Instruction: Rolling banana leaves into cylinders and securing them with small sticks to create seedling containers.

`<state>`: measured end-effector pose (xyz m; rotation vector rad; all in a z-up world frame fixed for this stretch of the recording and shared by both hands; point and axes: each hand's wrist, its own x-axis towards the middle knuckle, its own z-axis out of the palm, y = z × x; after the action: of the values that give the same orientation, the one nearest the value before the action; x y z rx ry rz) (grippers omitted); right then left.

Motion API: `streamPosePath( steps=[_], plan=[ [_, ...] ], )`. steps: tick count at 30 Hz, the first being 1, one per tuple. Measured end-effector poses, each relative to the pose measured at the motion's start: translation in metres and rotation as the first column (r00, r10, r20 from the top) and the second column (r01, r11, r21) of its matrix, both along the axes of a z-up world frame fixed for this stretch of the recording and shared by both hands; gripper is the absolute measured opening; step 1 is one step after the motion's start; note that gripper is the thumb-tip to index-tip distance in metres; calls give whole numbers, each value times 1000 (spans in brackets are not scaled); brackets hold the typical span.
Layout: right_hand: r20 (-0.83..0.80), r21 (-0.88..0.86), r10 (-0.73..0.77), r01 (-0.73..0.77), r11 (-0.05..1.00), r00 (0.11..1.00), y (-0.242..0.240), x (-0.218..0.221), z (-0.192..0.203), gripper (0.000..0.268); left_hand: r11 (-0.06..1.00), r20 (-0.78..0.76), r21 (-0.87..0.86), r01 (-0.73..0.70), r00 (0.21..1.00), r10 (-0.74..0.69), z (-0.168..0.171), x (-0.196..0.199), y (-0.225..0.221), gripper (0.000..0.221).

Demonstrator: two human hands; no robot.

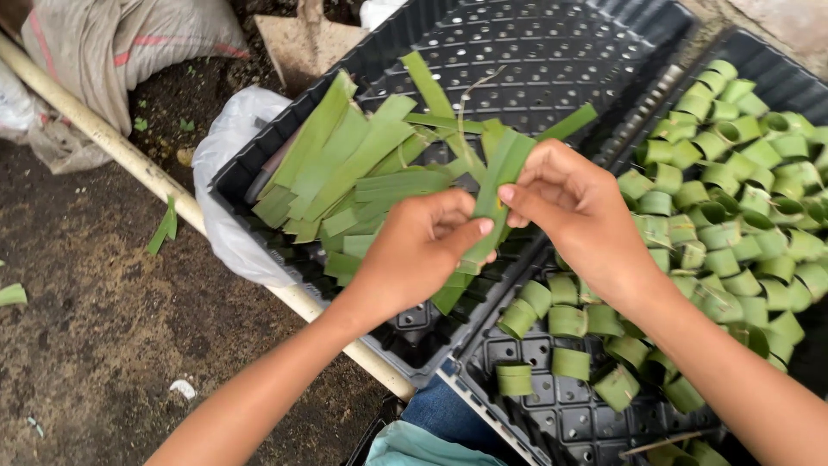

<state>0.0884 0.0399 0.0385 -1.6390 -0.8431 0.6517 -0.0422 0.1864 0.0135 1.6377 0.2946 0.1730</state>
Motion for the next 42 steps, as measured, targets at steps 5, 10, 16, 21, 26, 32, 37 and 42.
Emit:
streamPosePath(
  steps=[5,10,16,21,26,32,37,42],
  plan=[
    [54,84,-153,148,985,987,-52,-3,2,14,986,-34,-89,144,988,-148,10,14,-41,22],
    [5,215,-313,304,928,950,-104,-11,-4,23,948,-181,-77,308,931,-317,18,32,-81,22],
    [89,261,-437,402,878,895,-161,-20,-12,16,860,-149,-280,427,865,-479,7,51,-120,25],
    [653,283,-470,384,879,594,-187,-32,-21,26,795,-52,-443,415,873,-484,3,57,-147,15],
    [701,312,-517,440,842,492,-206,-35,-30,25,739,17,-441,509,828,-561,1,59,-159,16],
    [701,323,-536,461,827,471,-207,-38,-33,24,705,129,-388,594,792,-596,1,57,-160,21],
    [728,308,-534,492,815,430,-206,-40,-35,27,759,126,-276,590,805,-580,8,53,-160,16],
    [762,269,-484,469,841,430,-211,-37,-38,30,866,57,64,496,864,-499,7,51,-164,14]
  ],
)
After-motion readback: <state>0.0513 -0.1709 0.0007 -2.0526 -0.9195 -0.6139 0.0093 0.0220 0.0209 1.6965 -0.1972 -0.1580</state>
